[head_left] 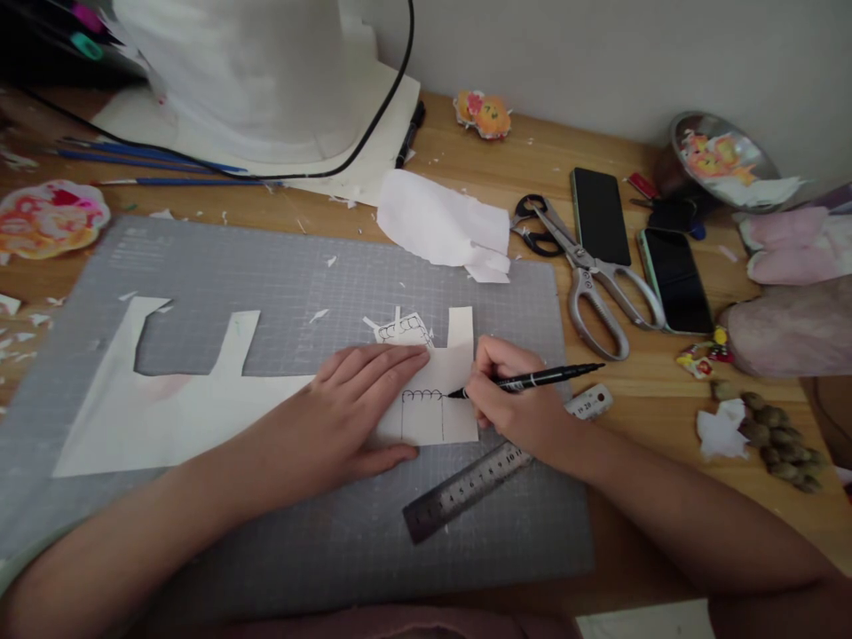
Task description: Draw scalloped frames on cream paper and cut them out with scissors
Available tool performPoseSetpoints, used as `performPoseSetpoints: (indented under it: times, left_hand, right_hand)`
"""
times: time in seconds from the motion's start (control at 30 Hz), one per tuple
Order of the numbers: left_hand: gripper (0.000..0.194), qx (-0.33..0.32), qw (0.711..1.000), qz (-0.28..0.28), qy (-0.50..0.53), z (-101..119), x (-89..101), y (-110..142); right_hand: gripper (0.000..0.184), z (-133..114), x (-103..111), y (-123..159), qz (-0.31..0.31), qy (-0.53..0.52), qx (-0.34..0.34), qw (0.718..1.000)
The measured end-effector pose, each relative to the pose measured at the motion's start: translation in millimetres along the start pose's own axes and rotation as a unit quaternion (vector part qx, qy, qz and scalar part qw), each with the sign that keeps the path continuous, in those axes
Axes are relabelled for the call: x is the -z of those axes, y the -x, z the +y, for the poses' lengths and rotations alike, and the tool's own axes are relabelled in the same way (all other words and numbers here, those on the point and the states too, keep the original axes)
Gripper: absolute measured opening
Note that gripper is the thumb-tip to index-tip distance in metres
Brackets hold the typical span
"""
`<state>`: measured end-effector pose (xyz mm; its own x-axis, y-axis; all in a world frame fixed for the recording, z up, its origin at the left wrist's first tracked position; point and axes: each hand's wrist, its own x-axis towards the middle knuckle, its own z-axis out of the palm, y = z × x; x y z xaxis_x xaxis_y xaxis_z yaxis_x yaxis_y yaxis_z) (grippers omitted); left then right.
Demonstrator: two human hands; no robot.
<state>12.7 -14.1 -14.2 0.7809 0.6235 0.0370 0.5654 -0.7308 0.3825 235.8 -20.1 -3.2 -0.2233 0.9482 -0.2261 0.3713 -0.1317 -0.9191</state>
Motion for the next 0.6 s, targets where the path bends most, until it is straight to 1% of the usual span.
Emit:
performPoseSetpoints:
  times: [0.2, 0.6]
  left_hand:
    - [0.073, -0.001, 1.0, 0.005, 0.002, 0.1, -0.1, 0.3]
    - [0.073, -0.003, 1.0, 0.004, 0.0, -0.2, -0.4, 0.3]
  right_hand:
    - [0.019, 0.5, 0.6, 0.3, -0.001, 0.002, -0.002, 1.0]
    - [0.019, -1.6, 2.1, 0.9, -0.027, 0.009, -0.002, 1.0]
